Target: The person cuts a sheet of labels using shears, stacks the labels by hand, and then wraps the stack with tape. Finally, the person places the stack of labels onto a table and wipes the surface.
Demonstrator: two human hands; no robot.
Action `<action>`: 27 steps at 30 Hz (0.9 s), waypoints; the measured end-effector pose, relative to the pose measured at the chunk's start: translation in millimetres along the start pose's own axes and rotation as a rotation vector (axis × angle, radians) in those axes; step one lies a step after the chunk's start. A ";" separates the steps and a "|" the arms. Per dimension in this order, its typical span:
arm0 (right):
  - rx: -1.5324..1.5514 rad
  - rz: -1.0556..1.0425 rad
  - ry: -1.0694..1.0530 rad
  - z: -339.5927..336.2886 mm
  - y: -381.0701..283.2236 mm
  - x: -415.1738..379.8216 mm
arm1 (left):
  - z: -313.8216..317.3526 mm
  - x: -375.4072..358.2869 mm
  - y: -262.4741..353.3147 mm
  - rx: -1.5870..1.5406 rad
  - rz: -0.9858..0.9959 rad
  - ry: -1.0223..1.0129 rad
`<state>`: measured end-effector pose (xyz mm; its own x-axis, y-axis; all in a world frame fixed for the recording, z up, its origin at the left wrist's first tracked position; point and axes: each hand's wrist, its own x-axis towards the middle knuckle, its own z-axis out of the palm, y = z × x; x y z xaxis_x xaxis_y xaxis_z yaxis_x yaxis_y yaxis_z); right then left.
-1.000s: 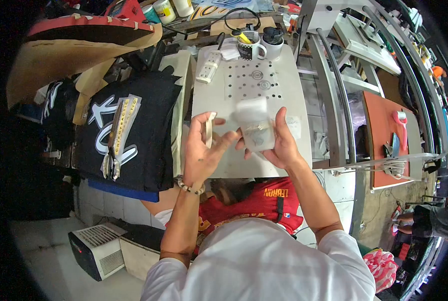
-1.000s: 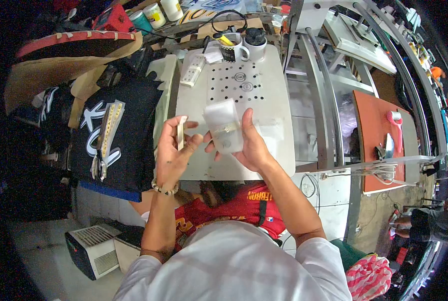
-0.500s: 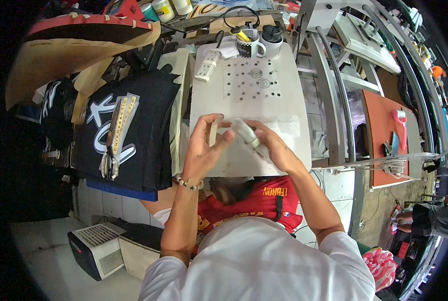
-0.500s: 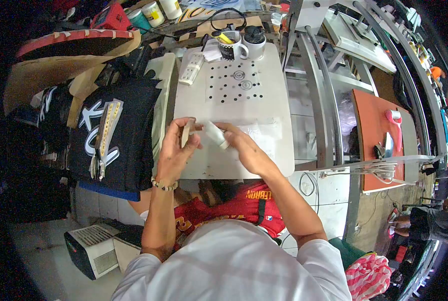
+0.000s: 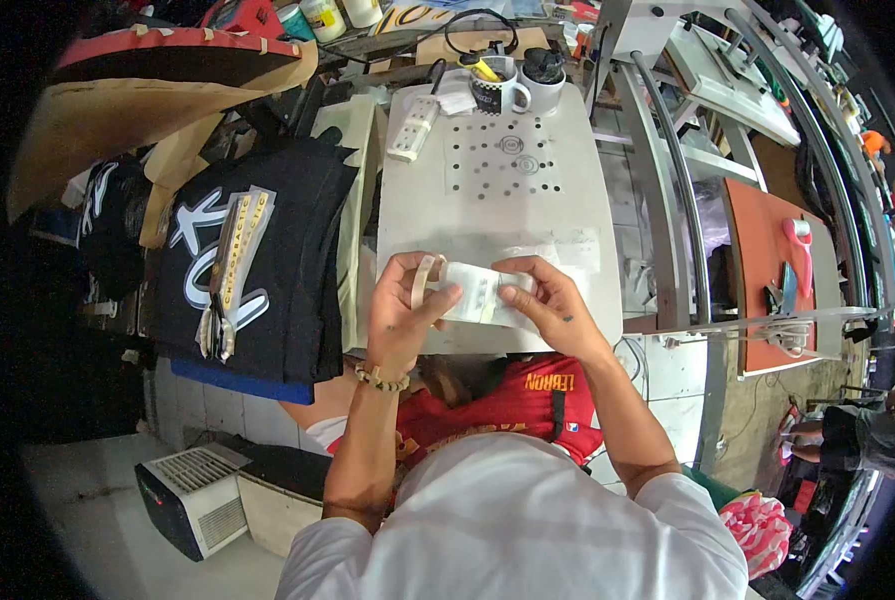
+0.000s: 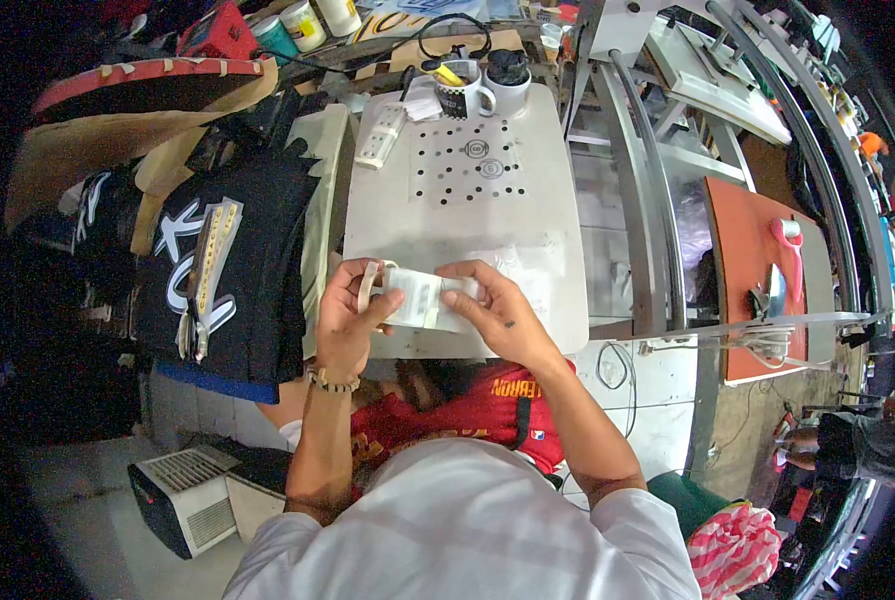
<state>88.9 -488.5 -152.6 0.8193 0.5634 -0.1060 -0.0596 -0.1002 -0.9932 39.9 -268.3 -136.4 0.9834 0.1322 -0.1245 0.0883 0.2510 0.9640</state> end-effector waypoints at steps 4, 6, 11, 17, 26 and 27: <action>0.310 -0.070 0.055 10.9 -19.3 -2.7 | 3.5 -1.1 0.8 0.010 0.027 0.041; 0.285 -0.073 0.001 5.2 -15.0 1.0 | -0.6 -1.9 -1.6 0.041 0.029 0.025; -0.094 -0.008 0.288 -36.6 12.6 33.3 | -16.2 -14.9 2.1 0.127 0.010 0.062; -0.016 0.018 0.455 -71.5 25.1 143.4 | -20.0 -39.3 -0.9 0.172 -0.033 0.042; -0.369 -0.016 0.458 -109.7 28.1 263.8 | -29.0 -57.3 3.6 0.283 -0.085 -0.081; -0.704 -0.129 0.543 -107.9 28.2 263.0 | -27.6 -58.9 7.6 0.261 -0.133 -0.036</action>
<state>364.2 -431.7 -203.3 0.9628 0.1578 0.2194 0.2688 -0.6429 -0.7173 -21.7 -247.7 -128.2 0.9649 0.0795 -0.2501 0.2503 0.0080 0.9681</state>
